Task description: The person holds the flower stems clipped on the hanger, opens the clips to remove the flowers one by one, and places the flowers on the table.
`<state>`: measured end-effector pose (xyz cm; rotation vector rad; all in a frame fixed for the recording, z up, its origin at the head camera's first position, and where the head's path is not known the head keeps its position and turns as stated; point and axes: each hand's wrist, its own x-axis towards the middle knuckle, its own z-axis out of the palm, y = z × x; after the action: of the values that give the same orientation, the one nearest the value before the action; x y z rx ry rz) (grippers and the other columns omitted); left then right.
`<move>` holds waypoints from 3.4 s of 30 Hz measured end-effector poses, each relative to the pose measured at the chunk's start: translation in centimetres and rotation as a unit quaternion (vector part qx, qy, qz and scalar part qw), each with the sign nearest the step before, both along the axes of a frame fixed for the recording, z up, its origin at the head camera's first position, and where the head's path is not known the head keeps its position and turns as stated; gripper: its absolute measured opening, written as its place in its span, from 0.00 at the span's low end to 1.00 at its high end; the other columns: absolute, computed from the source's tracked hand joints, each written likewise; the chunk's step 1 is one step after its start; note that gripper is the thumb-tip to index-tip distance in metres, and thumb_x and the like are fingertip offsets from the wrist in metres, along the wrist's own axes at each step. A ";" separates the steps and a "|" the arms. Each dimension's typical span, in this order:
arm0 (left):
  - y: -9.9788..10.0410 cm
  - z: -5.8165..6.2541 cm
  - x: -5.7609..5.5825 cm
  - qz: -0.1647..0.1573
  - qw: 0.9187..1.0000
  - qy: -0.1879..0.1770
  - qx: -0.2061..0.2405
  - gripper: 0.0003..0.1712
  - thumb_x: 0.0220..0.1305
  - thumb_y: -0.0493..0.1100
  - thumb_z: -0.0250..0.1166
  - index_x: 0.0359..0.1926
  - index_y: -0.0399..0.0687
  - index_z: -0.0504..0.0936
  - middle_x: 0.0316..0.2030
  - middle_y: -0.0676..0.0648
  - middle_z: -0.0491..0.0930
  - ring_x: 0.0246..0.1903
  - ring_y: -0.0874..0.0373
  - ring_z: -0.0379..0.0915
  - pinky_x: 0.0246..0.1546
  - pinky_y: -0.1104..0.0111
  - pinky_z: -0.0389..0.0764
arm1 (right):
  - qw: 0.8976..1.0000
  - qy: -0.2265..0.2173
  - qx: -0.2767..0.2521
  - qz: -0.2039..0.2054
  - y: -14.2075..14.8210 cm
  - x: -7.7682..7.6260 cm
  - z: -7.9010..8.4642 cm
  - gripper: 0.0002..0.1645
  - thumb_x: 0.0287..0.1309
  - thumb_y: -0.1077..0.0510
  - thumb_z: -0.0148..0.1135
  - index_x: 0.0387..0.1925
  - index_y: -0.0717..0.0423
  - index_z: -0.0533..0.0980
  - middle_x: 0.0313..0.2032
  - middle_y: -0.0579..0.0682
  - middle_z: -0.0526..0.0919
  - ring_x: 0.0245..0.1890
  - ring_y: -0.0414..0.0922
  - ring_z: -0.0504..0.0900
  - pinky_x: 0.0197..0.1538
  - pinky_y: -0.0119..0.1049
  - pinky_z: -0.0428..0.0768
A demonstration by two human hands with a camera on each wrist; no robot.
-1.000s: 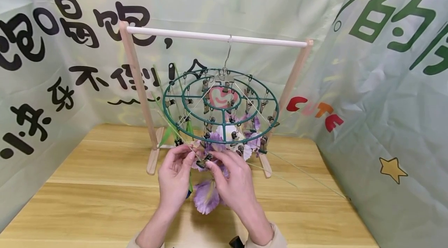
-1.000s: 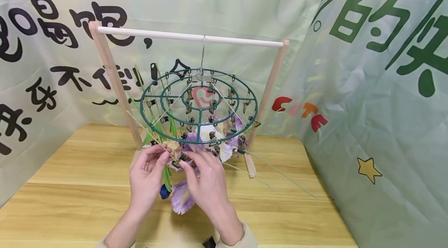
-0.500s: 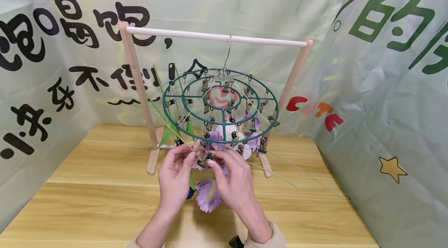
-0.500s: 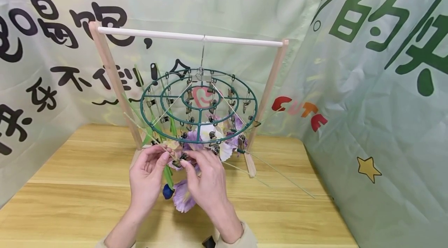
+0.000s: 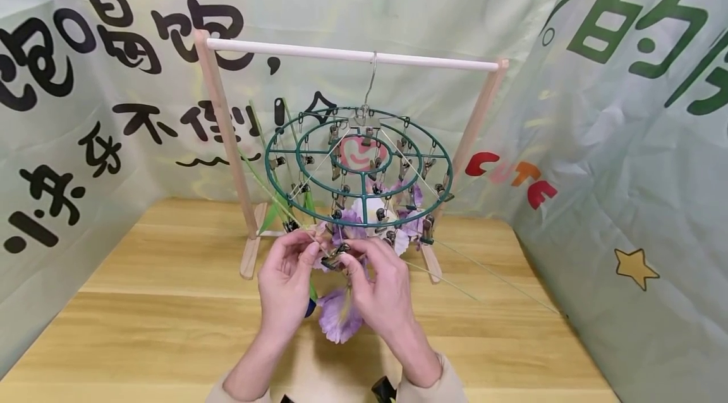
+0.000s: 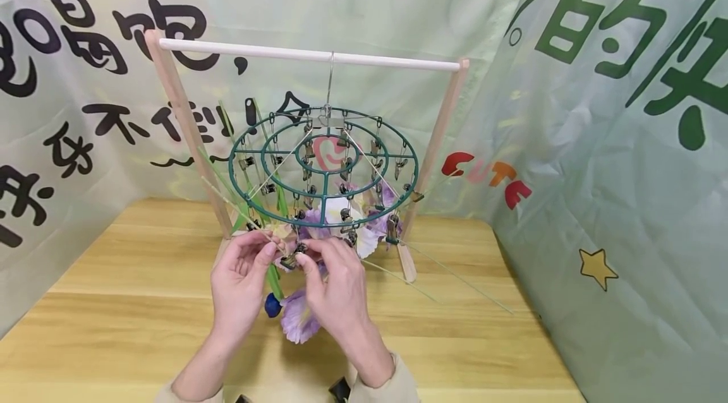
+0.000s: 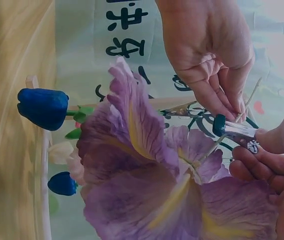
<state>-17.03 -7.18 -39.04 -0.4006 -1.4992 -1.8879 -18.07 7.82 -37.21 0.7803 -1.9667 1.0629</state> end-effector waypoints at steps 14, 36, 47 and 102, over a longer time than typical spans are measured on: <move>0.1 0.5 -0.5 -0.010 1.000 0.027 0.011 0.10 0.67 0.20 0.61 0.47 0.16 0.74 0.42 0.51 0.82 0.43 0.62 0.81 0.47 0.75 0.84 | 1.000 0.011 -0.025 0.009 0.1 -0.2 0.1 0.07 0.62 0.65 0.71 0.42 0.63 0.84 0.36 0.53 0.87 0.34 0.45 0.84 0.36 0.40 0.85; 0.1 0.1 -0.1 0.008 1.000 0.022 0.010 0.09 0.65 0.19 0.62 0.45 0.16 0.74 0.42 0.54 0.82 0.42 0.65 0.80 0.46 0.77 0.83 | 0.999 -0.005 -0.043 0.013 0.1 0.3 0.0 0.06 0.62 0.67 0.70 0.41 0.61 0.84 0.35 0.52 0.87 0.32 0.43 0.84 0.36 0.36 0.85; -0.1 0.1 0.1 0.010 0.999 0.030 0.022 0.10 0.65 0.18 0.62 0.45 0.14 0.73 0.42 0.52 0.82 0.42 0.64 0.80 0.48 0.77 0.83 | 0.998 -0.005 -0.052 0.021 0.5 0.3 0.3 0.09 0.62 0.70 0.69 0.44 0.64 0.83 0.32 0.50 0.84 0.33 0.44 0.83 0.40 0.31 0.84; -16.0 0.9 -0.4 -0.079 0.981 -0.177 -0.012 0.06 0.74 0.33 0.63 0.49 0.42 0.80 0.43 0.51 0.85 0.39 0.61 0.87 0.42 0.68 0.88 | 1.000 -0.001 -0.029 0.005 2.1 -0.5 0.9 0.14 0.66 0.66 0.68 0.52 0.64 0.84 0.40 0.54 0.88 0.37 0.45 0.84 0.37 0.43 0.87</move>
<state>-17.43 -23.14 -38.15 -0.2047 -1.7647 -2.1530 -18.61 9.93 -36.33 0.7581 -1.9260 1.1220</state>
